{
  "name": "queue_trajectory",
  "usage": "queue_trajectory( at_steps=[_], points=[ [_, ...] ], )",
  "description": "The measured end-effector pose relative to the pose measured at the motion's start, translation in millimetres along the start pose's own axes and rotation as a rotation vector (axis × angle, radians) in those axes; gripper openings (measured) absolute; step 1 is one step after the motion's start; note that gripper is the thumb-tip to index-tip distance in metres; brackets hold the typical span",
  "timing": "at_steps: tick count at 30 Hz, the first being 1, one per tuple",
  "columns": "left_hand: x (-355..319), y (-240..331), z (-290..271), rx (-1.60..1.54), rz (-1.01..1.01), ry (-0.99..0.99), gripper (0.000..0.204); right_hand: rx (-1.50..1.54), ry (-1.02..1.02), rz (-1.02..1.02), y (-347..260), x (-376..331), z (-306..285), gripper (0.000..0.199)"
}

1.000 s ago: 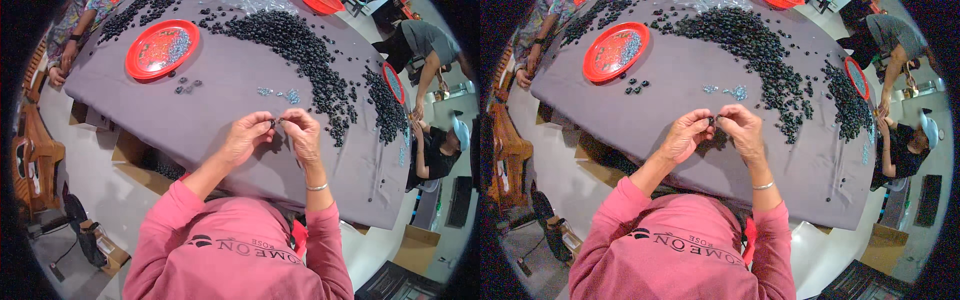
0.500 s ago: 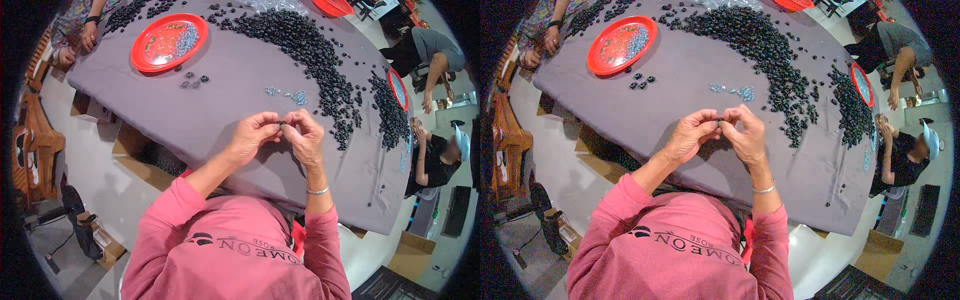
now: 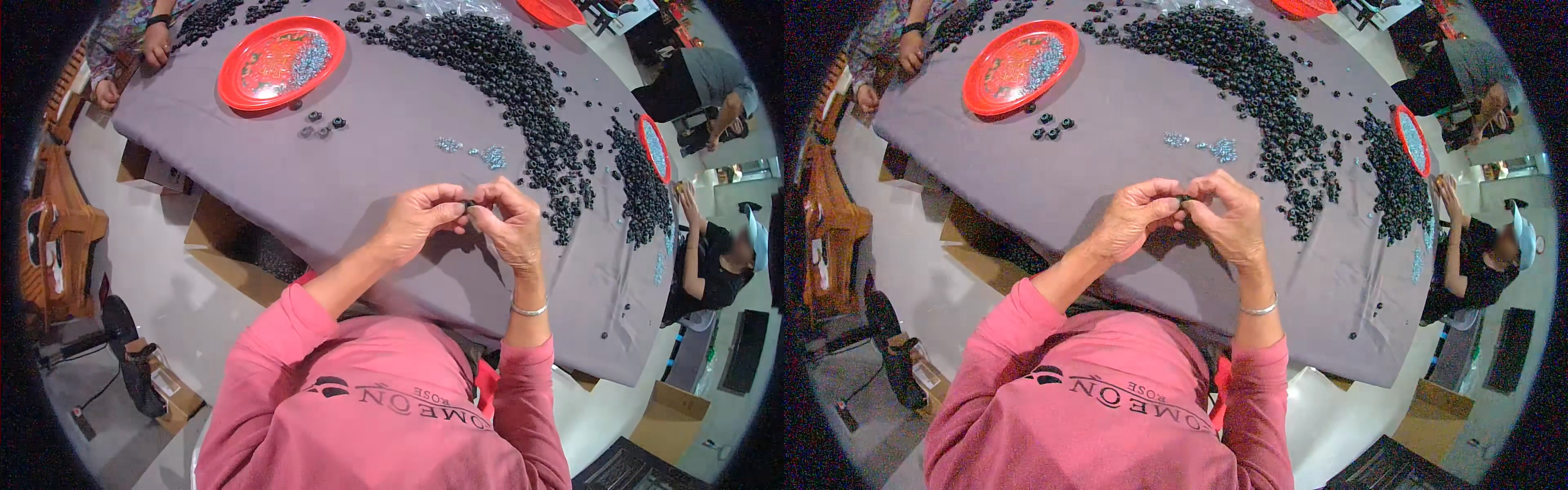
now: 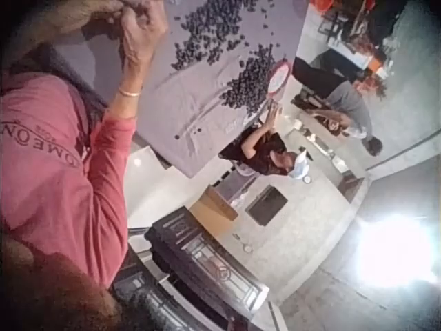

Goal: The person sorts and inspects small black plastic rings and silver pins by hand on a workbench.

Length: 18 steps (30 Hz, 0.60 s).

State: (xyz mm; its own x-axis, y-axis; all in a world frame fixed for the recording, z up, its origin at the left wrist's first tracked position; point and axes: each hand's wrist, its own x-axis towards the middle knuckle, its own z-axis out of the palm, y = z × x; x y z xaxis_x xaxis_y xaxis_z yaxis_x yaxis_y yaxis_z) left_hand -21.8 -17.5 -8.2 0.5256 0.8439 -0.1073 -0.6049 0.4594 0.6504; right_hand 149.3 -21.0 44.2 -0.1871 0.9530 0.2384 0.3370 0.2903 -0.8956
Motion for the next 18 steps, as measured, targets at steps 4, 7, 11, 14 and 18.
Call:
queue_trajectory(
  at_steps=[4, 7, 11, 14, 18],
  points=[
    [-2.5, -1.2, 2.1, 0.008, 0.009, 0.011, 0.023, 0.001, -0.007, -0.004, 1.9, -3.1, 1.4, 0.013],
    [-2.4, -2.4, 2.5, 0.0, 0.002, 0.01, 0.022, 0.015, 0.002, -0.001, -0.4, -5.3, 1.8, 0.017],
    [-2.5, -4.4, -1.1, -0.03, 0.013, -0.043, 0.022, 0.082, 0.005, 0.057, 1.9, -9.2, 4.0, 0.026],
    [-4.8, -0.8, 2.7, -0.005, -0.014, -0.004, 0.019, 0.295, 0.047, 0.145, -6.2, -12.0, 5.4, 0.017],
    [-4.7, -2.4, 0.1, -0.025, 0.027, -0.04, 0.018, 0.416, 0.072, 0.301, 2.0, -16.5, 7.9, 0.044]
  ],
)
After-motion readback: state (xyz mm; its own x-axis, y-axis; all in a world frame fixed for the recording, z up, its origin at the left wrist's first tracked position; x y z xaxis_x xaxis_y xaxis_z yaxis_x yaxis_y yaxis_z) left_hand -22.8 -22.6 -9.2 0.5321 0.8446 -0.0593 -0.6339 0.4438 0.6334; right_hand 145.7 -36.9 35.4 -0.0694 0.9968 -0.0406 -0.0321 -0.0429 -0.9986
